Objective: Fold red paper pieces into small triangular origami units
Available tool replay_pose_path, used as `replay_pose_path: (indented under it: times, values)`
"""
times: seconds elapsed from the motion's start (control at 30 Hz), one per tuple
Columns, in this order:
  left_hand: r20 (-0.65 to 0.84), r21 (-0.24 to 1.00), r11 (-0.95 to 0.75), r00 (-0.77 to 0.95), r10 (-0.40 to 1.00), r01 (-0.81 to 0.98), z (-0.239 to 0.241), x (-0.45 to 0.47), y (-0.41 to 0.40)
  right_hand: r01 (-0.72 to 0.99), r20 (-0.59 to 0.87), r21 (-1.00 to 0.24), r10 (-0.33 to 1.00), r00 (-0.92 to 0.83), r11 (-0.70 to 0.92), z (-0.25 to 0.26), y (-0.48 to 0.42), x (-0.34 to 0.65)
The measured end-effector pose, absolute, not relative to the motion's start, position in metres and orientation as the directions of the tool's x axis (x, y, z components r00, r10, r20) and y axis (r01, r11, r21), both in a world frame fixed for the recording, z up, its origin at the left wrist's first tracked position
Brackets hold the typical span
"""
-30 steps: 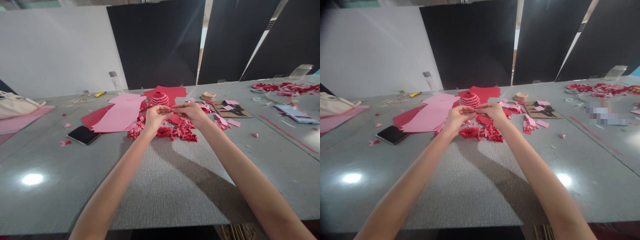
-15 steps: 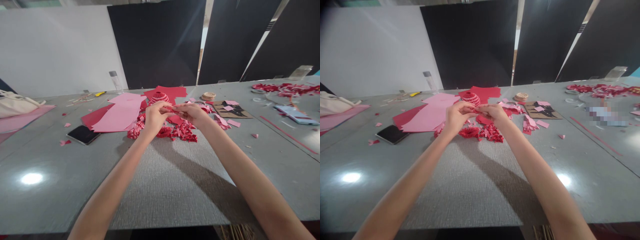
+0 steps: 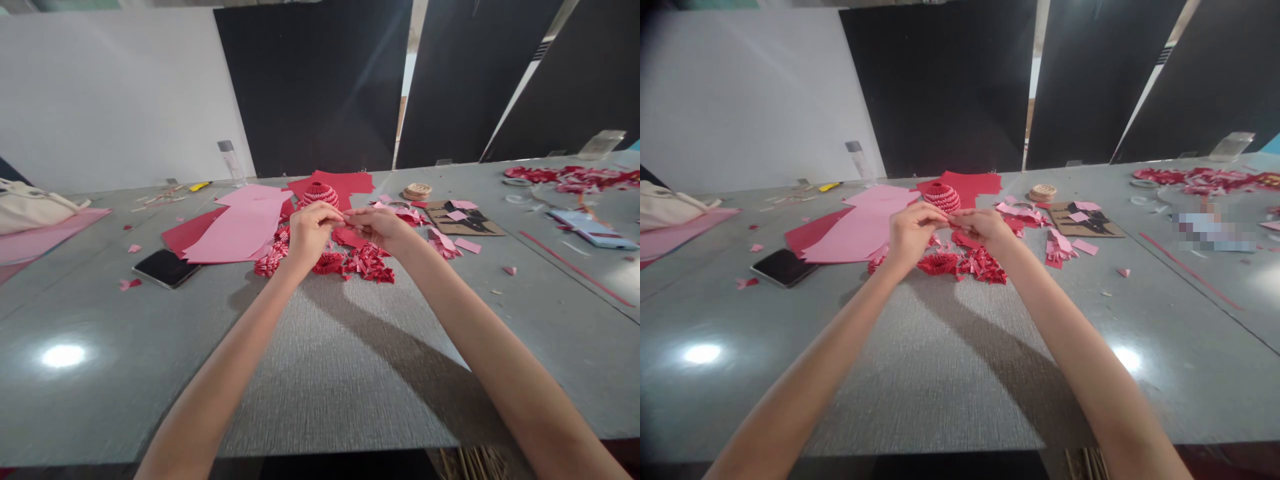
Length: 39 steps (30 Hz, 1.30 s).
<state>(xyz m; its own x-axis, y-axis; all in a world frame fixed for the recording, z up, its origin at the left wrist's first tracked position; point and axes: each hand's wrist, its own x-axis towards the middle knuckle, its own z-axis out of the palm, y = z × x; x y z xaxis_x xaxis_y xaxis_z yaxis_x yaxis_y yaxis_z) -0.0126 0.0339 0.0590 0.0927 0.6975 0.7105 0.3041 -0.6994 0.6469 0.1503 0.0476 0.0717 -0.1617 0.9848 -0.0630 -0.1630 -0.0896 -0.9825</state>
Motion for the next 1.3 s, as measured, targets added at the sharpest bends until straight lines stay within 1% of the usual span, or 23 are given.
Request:
replay_pose_path:
  times: [0.07,0.17,0.33,0.47,0.53,0.63,0.77,0.83,0.9,1.07,1.17,1.3]
  values:
    - [0.703,0.667,-0.680,0.046,0.710,0.306,0.0598,-0.0125,0.0334,-0.171,-0.040,-0.983,0.981,-0.192,-0.074,0.0706,0.0475,0.1502]
    - [0.652,0.733,-0.620,-0.033,0.757,0.278,0.0604,-0.0116,0.0330,-0.181,0.011,-0.983,0.981,-0.191,-0.024,0.0695,0.0472,0.1502]
    - [0.557,0.827,-0.537,-0.118,0.822,0.166,0.0589,-0.0091,0.0324,-0.209,0.051,-0.978,0.984,-0.171,0.015,0.0680,0.0485,0.1503]
    - [0.435,0.900,-0.433,-0.193,0.879,0.056,0.0586,-0.0087,0.0319,-0.209,0.105,-0.976,0.967,-0.232,0.056,0.0662,0.0505,0.1507]
    - [0.383,0.921,-0.390,-0.202,0.901,0.003,0.0596,-0.0089,0.0317,-0.200,0.129,-0.977,0.956,-0.262,0.077,0.0652,0.0513,0.1504]
    - [0.345,0.936,-0.351,-0.157,0.925,-0.009,0.0621,-0.0090,0.0308,-0.162,0.158,-0.980,0.954,-0.256,0.118,0.0643,0.0516,0.1488]
    - [0.326,0.945,-0.326,-0.081,0.942,0.017,0.0646,-0.0109,0.0297,-0.117,0.163,-0.983,0.966,-0.202,0.141,0.0652,0.0497,0.1468]
    - [0.336,0.942,-0.334,-0.071,0.939,0.035,0.0644,-0.0128,0.0303,-0.104,0.173,-0.982,0.967,-0.189,0.155,0.0662,0.0487,0.1472]
    - [0.347,0.938,-0.345,-0.078,0.934,0.038,0.0633,-0.0145,0.0316,-0.082,0.206,-0.978,0.955,-0.213,0.193,0.0673,0.0483,0.1489]
    - [0.337,0.934,-0.349,-0.130,0.932,-0.083,0.0610,-0.0139,0.0340,-0.008,0.302,-0.947,0.881,-0.364,0.321,0.0694,0.0494,0.1545]
    - [0.319,0.931,-0.334,-0.119,0.940,-0.145,0.0616,-0.0120,0.0329,0.045,0.362,-0.915,0.863,-0.353,0.402,0.0696,0.0495,0.1551]
    - [0.288,0.935,-0.307,-0.125,0.949,-0.175,0.0626,-0.0116,0.0310,0.140,0.450,-0.850,0.838,-0.307,0.508,0.0697,0.0486,0.1540]
